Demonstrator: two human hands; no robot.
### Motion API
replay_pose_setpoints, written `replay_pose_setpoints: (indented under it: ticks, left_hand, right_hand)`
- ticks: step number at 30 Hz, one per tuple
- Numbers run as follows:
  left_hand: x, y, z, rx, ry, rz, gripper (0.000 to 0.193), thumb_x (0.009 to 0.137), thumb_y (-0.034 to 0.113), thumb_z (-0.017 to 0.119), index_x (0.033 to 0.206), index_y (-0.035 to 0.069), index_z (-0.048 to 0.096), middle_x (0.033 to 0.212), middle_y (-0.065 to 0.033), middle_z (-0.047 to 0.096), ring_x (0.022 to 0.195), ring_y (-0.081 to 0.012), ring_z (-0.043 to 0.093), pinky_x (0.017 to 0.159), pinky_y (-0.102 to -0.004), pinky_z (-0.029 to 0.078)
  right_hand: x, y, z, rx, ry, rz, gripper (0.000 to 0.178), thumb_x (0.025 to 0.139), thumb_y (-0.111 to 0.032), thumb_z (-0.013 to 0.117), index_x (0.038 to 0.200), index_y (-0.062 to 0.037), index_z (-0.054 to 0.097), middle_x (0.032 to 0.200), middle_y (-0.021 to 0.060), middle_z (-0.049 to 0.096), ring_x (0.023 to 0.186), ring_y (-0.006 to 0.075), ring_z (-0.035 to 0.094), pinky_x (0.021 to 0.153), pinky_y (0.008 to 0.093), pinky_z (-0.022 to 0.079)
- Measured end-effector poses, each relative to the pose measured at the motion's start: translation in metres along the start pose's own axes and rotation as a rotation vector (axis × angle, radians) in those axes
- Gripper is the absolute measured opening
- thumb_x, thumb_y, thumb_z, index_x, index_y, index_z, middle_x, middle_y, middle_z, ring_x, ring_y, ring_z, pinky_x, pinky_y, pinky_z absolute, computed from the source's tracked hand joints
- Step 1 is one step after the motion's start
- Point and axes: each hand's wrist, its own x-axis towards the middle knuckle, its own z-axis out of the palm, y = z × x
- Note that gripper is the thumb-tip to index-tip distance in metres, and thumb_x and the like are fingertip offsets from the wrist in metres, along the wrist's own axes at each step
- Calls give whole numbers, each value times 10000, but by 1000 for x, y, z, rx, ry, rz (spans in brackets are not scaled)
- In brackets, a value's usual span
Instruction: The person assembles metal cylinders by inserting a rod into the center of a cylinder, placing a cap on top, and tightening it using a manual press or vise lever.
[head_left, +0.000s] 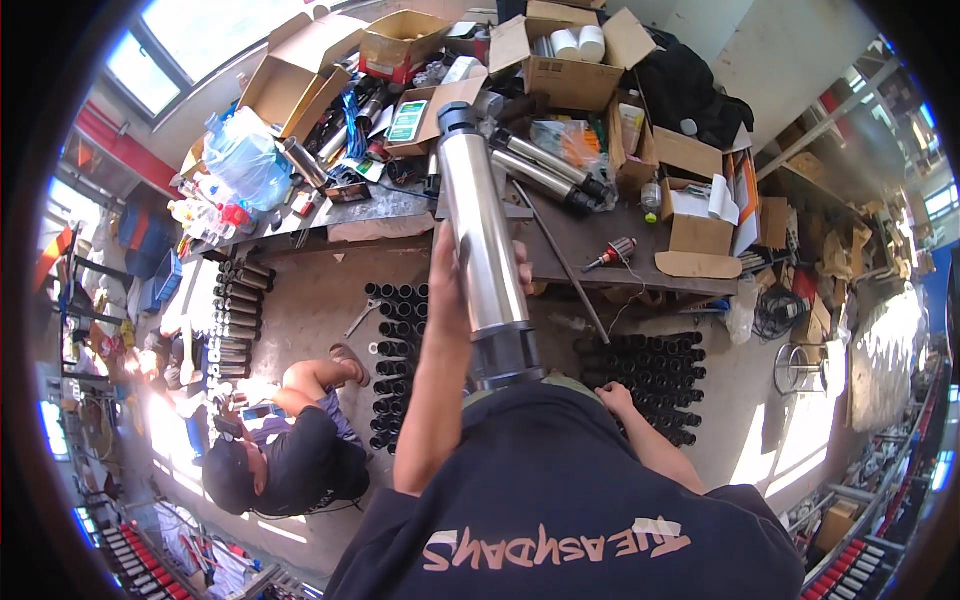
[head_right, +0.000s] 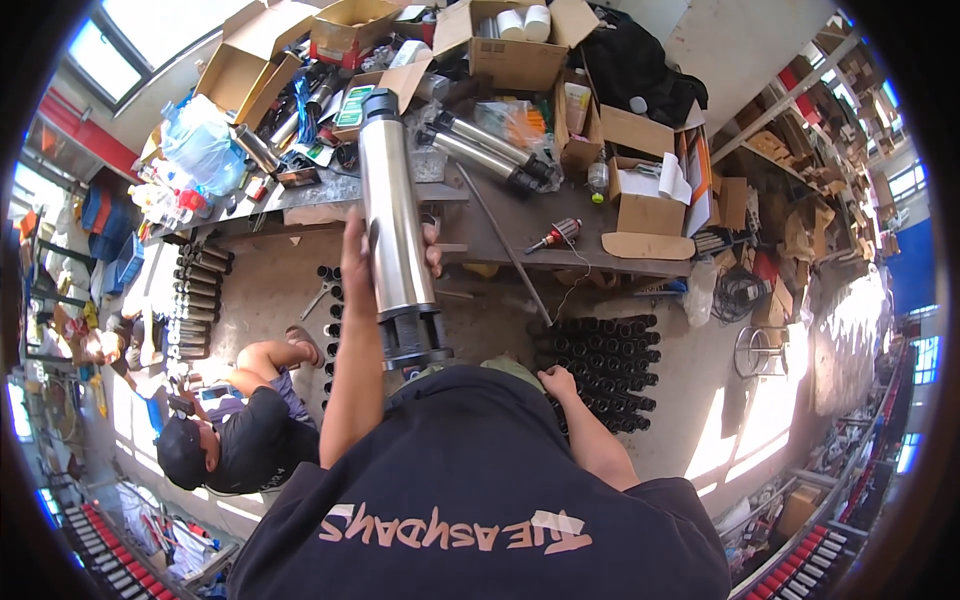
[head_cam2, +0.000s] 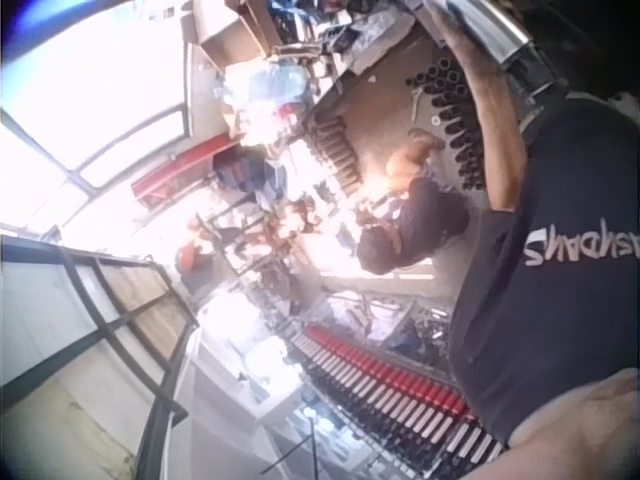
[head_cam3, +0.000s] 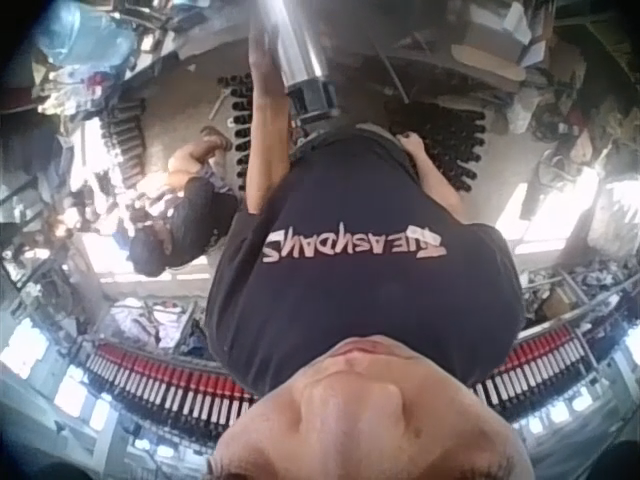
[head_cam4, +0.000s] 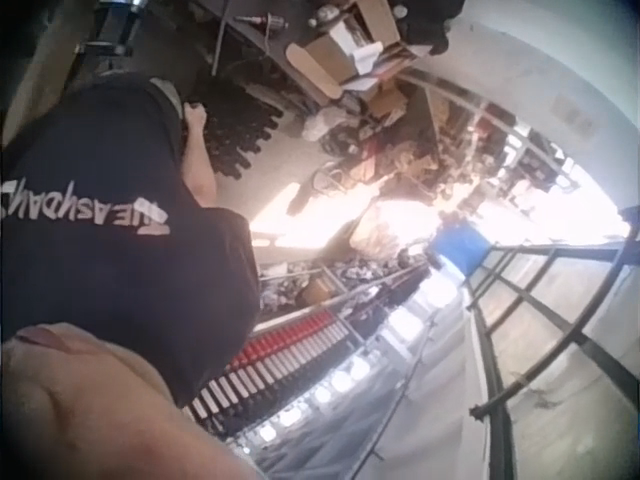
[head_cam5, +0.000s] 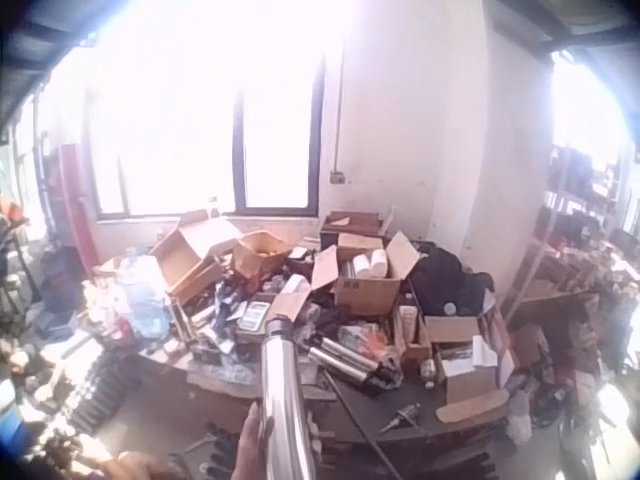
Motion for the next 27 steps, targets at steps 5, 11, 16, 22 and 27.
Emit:
replay_pose_setpoints:
  ticks: [5,11,16,22,27]
  left_hand:
    - [11,0,-45,-269,2,-27,677,970,629,489,1316,49,450,1053,-228,602,831,-338,672,741,-464,610]
    - [7,-4,-52,2,322,-62,680,969,632,491,1288,34,430,938,-189,606,757,-308,644,671,-456,600]
    - [2,-7,-44,-169,172,-24,652,976,607,479,1295,41,424,1008,-182,535,823,-274,568,708,-414,545]
    - [-1,-16,-20,-328,116,29,649,978,556,493,1395,59,456,966,-127,516,842,-255,512,756,-381,485]
    - [0,-15,-6,-314,125,36,657,976,535,508,1407,44,436,941,-121,527,818,-241,513,729,-359,491]
  right_hand:
    - [-2,-23,6,54,14,-88,450,839,-449,692,1067,-63,732,1039,172,735,1027,338,685,910,430,535]
    - [8,-25,-3,130,273,-140,362,833,-380,722,1017,-68,739,968,139,749,964,304,714,865,401,551]
    - [25,-42,-27,64,620,-279,321,836,-244,711,1077,-40,656,970,137,691,923,335,670,817,432,537]
    - [26,-93,-54,-220,539,-355,637,783,-331,723,1321,-65,510,1264,127,551,1208,350,517,982,510,424]
    - [59,-125,-67,-67,5,-133,848,800,-470,717,1488,-115,371,1377,165,578,1265,358,539,1073,565,333]
